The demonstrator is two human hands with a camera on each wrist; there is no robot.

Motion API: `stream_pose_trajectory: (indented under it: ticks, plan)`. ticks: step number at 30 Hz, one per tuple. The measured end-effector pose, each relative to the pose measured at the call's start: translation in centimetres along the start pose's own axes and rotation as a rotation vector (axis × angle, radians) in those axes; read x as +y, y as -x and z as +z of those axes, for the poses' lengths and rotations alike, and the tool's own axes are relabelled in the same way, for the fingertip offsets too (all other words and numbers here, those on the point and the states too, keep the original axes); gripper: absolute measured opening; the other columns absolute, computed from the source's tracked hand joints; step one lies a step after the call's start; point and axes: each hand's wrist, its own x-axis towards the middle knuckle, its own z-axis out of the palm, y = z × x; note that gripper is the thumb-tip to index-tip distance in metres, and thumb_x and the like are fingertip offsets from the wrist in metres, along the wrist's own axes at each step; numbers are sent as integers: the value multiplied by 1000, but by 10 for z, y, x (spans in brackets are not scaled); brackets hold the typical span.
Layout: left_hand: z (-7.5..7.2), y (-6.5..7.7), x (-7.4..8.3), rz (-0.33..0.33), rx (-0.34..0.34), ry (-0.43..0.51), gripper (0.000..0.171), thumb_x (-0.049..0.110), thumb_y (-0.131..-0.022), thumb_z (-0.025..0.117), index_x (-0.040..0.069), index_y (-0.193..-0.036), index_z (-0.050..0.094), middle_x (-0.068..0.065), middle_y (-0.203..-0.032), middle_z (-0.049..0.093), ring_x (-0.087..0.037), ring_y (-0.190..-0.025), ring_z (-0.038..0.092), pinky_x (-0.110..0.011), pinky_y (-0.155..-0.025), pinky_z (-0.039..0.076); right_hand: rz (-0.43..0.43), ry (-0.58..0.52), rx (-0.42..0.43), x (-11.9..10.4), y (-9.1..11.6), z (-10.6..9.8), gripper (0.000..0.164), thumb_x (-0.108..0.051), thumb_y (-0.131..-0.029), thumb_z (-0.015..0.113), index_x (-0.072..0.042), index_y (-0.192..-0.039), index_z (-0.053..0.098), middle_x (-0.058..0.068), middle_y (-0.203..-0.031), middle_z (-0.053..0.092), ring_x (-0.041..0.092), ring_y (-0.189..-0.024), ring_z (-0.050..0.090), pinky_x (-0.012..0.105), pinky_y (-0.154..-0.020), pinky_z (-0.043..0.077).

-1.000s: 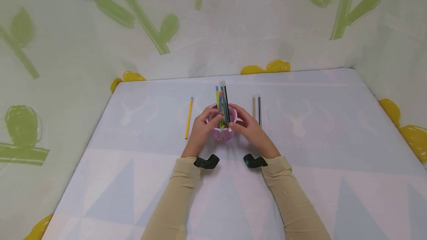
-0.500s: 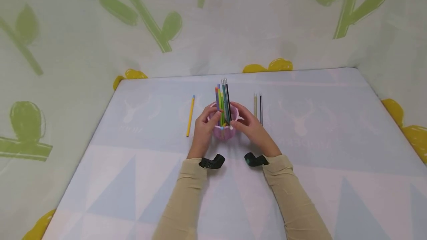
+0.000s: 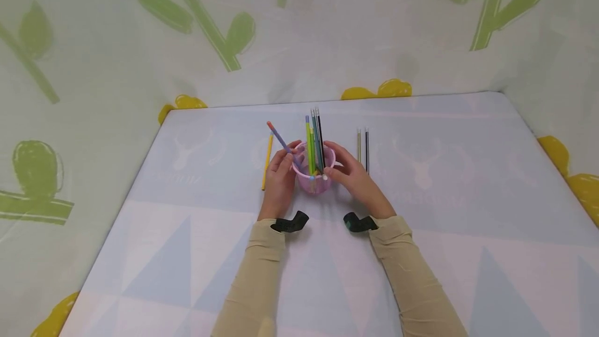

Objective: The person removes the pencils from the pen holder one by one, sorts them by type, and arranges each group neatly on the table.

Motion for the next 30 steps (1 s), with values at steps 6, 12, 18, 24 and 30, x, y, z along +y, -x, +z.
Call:
stream_pose_trajectory:
  ticks: [6, 12, 18, 24, 30]
  plan:
    - [-8, -6, -8, 40, 91, 180, 17, 17, -87, 58, 7, -100, 62, -14, -117, 52, -28, -116, 43, -42, -99, 31, -8, 0, 2, 0, -1, -2, 53, -27, -89, 55, -35, -136, 32, -8, -140, 29, 19, -126, 32, 42, -100, 29]
    - [-10, -6, -7, 75, 101, 271, 14, 15, -88, 56, 7, -98, 61, -11, -107, 56, -27, -109, 48, -44, -98, 31, -13, 6, 2, 0, 0, -2, 53, -26, -89, 55, -33, -136, 31, -7, -141, 29, 19, -126, 31, 42, -101, 29]
    - [-14, -7, -5, 80, 107, 339, 14, 14, -92, 48, 7, -99, 57, -11, -97, 58, -25, -100, 52, -41, -92, 35, 0, 7, -2, -1, 0, -1, 54, -29, -89, 55, -36, -136, 31, -9, -141, 27, 20, -127, 31, 44, -100, 29]
    - [-18, -7, -1, 68, 138, 478, 16, 18, -94, 44, 9, -103, 54, -9, -88, 59, -23, -89, 55, -36, -83, 42, -7, -2, -12, -12, 4, 2, 54, -22, -90, 52, -29, -139, 29, -2, -144, 24, 27, -128, 28, 49, -99, 27]
    - [-27, -3, 5, 26, 186, 699, 21, 27, -93, 46, 14, -110, 50, -1, -84, 53, -14, -79, 55, -20, -61, 48, -4, -14, -9, -27, 10, 5, 54, -15, -91, 50, -21, -139, 28, 4, -144, 24, 28, -129, 27, 48, -101, 26]
